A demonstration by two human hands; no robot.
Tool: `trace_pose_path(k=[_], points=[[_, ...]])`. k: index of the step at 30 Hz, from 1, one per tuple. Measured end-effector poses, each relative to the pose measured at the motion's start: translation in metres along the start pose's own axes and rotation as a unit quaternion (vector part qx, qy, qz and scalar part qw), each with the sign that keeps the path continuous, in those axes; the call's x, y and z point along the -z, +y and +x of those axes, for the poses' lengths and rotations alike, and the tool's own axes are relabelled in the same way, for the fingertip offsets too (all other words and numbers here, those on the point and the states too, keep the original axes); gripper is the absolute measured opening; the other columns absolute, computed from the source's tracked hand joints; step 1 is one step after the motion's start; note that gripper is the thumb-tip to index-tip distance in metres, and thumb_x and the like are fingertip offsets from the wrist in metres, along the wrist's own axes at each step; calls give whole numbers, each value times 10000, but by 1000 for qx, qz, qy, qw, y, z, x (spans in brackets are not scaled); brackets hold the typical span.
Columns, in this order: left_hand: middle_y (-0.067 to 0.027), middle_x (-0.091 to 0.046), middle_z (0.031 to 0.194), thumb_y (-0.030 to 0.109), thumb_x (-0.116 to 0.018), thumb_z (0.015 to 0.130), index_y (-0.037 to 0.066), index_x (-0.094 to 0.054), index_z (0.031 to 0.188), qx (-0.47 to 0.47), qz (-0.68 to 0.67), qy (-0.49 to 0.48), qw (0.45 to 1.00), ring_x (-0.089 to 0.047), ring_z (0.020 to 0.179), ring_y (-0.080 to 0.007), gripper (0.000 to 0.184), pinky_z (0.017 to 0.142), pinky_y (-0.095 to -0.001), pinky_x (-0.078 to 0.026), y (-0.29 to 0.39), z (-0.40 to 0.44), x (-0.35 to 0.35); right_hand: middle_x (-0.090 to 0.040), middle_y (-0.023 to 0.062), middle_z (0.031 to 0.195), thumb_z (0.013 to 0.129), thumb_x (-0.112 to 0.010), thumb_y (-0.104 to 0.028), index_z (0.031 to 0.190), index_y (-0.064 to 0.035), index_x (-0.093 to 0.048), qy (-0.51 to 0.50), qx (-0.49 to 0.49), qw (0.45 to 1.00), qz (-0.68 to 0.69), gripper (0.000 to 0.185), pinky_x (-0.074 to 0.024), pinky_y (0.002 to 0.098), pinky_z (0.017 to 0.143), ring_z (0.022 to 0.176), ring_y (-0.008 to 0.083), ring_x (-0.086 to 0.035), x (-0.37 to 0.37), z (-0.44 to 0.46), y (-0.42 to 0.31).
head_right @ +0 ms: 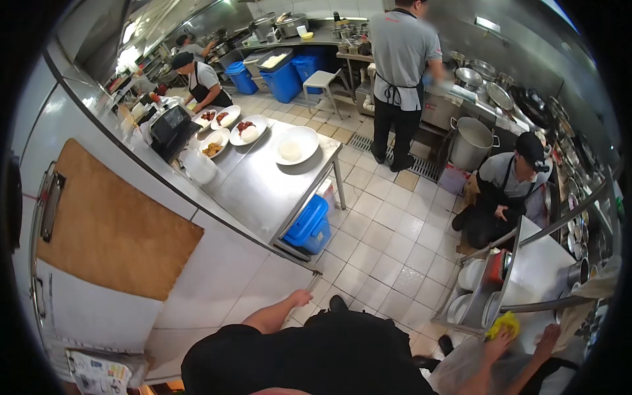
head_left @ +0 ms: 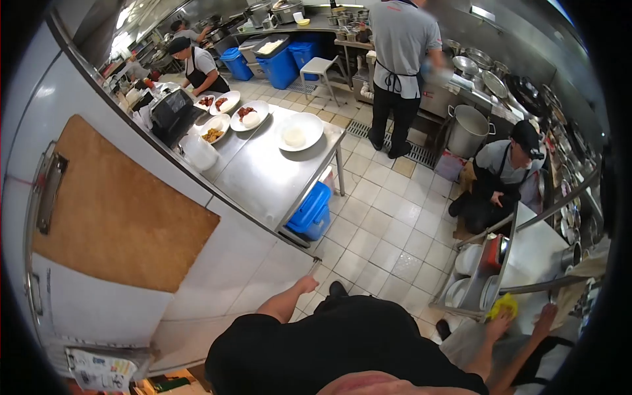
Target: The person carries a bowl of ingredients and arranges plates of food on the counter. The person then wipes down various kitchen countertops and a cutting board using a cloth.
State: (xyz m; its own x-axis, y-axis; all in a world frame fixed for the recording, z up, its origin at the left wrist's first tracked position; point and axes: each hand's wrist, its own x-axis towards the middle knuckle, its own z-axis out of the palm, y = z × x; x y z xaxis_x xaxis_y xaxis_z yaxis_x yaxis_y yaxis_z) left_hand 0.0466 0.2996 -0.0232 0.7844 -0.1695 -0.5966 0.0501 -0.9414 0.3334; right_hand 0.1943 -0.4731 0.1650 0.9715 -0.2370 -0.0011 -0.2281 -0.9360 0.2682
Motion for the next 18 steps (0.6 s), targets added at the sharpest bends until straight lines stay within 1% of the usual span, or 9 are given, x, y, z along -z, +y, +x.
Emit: trace_pose_path(k=[1,3,5,8,11,12,14,15,18], points=[[-212,-630,887,145,-480,778,70,-639,921,50,-72,-9,996,-613,851,-391,226,731,-474,-501,16,-11,1,-220,144,1474,780,-609,-264,1399,-117,-291,-109,-23,994,-2,712,-231,491,1070,1333,344,-252,-13,-1,3],[-207,-635,888,169,-491,782,70,-640,927,117,-166,-15,979,-615,851,-386,230,736,-468,-500,46,-26,3,-181,159,1485,849,-526,-452,1431,-138,-219,-101,-101,990,-6,729,-206,511,1078,1350,352,-214,-39,-1,-5],[-198,-644,885,199,-500,791,65,-642,942,149,-206,-5,967,-618,849,-375,246,741,-457,-497,66,-30,0,-169,148,1492,881,-438,-505,1439,-150,-198,-86,-152,984,23,703,-209,534,1066,1356,363,-191,-51,15,-13],[-172,-662,863,286,-513,810,54,-643,970,264,-334,8,905,-628,842,-337,311,752,-432,-491,91,-21,-16,-151,124,1502,905,-336,-559,1447,-174,-178,-100,-212,971,39,683,-211,573,1044,1364,372,-158,-51,35,-5],[-130,-679,834,374,-504,827,46,-656,942,216,-293,31,931,-638,820,-300,379,762,-399,-489,120,-22,-19,-132,95,1512,908,-303,-576,1452,-199,-162,-117,-242,963,5,677,-204,599,1031,1375,363,-127,-50,64,6],[-112,-678,824,374,-518,826,40,-656,941,219,-311,34,924,-633,771,-259,380,727,-374,-493,130,-20,-16,-124,85,1515,908,-301,-577,1453,-206,-156,-118,-249,961,-8,675,-200,605,1028,1378,357,-117,-50,77,6],[-74,-675,804,376,-545,824,28,-655,938,224,-347,37,910,-625,672,-178,382,657,-325,-501,153,-19,-20,-134,115,1509,905,-312,-564,1458,-189,-144,-118,-248,962,-6,688,-127,537,1080,1386,333,-104,-46,88,10],[-73,-676,816,383,-540,827,29,-652,941,215,-341,30,915,-626,683,-179,388,665,-323,-501,164,-19,-20,-139,129,1507,904,-317,-557,1460,-180,-138,-119,-248,961,-6,695,-91,503,1107,1391,321,-98,-43,89,10],[-76,-677,832,401,-525,834,37,-647,945,187,-343,16,920,-634,700,-197,399,692,-324,-502,185,-15,-16,-121,156,1505,882,-382,-542,1461,-171,-127,-106,-255,958,71,733,-88,503,1107,1388,336,-96,-32,91,11]])
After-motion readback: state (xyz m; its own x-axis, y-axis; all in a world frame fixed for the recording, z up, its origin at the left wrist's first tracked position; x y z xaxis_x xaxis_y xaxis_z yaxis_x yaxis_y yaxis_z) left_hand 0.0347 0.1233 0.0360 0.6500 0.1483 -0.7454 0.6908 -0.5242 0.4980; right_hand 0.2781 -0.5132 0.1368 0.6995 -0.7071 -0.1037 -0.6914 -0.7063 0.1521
